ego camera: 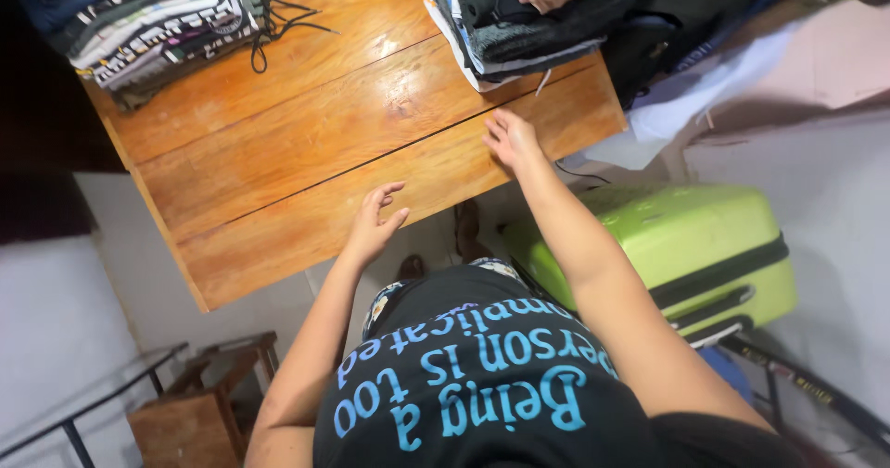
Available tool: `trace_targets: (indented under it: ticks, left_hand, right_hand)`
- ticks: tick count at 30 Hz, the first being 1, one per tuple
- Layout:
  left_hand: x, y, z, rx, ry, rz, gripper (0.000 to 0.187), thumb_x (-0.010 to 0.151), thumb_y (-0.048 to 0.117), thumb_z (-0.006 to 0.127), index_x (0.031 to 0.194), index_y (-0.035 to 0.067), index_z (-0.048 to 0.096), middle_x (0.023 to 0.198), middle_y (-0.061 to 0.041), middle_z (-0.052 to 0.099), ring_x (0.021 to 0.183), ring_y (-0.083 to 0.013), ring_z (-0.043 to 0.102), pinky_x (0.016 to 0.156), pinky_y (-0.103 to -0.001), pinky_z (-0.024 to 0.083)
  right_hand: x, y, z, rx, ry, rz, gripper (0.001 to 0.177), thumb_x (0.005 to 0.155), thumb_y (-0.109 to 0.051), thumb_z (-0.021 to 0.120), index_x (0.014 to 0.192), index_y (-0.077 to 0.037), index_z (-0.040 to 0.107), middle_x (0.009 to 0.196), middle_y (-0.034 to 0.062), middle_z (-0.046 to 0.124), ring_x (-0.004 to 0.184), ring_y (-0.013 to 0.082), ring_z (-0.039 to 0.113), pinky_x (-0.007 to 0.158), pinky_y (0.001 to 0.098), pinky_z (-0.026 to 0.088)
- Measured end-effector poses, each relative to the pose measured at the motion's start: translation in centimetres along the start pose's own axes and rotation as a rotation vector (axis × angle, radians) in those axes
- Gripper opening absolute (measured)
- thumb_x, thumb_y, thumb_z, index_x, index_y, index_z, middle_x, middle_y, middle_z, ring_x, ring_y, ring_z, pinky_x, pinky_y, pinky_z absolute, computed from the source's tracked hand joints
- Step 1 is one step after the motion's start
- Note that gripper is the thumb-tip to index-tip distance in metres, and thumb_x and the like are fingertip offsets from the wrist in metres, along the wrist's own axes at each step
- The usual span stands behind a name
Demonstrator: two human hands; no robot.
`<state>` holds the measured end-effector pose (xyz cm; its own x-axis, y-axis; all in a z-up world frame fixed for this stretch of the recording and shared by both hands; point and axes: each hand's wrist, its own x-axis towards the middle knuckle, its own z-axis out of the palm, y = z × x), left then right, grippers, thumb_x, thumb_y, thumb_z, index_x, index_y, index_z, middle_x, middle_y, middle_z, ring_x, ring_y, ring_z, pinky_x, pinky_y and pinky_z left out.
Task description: The person sorts and folds various clothing items on a wooden table, including a black beanie, black undergarments, and a tan bra, before carrying stacks of folded clothes to a bed.
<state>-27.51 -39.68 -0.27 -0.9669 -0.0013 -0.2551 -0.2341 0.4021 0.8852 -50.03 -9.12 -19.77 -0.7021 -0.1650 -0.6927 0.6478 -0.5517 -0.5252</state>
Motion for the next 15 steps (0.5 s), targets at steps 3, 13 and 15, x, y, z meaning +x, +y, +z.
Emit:
trace_targets:
  ticks: [3,13,15]
  left_hand:
    - [0.3,0.7,0.2,-0.075,0.056,-0.103,0.051,0.091,0.023,0.071,0.140,0.016,0.057,0.142,-0.010,0.053,0.128,-0.0267,0.056,0.090,-0.038,0.056]
    - [-0.2,1.0,-2.7,-0.067,0.056,-0.227,0.049,0.092,0.022,0.069,0.139,0.017,0.058,0.140,-0.009,0.057,0.130,-0.0234,0.059,0.086,-0.034,0.057]
    - [0.7,1.1,-4.0,-0.055,0.038,-0.199,0.048,0.092,0.023,0.069,0.138,0.017,0.059,0.140,-0.009,0.058,0.128,-0.0237,0.060,0.086,-0.034,0.056]
  right_hand:
    - [4.8,-1.7,3.0,0.188,-0.055,-0.002,0.038,0.092,-0.017,0.057,0.128,-0.004,0.060,0.139,0.0087,0.056,0.128,0.0265,0.054,0.109,0.0598,0.038]
    - [6.6,-2.8,4.4,0.279,-0.031,0.004,0.028,0.092,-0.024,0.071,0.116,-0.015,0.062,0.116,0.0023,0.062,0.109,0.0232,0.063,0.104,0.0510,0.045]
    - [6.4,-3.0,5.7,0.285,-0.074,-0.011,0.028,0.092,-0.025,0.069,0.117,-0.014,0.063,0.117,0.0040,0.065,0.111,0.0254,0.067,0.104,0.0494,0.046]
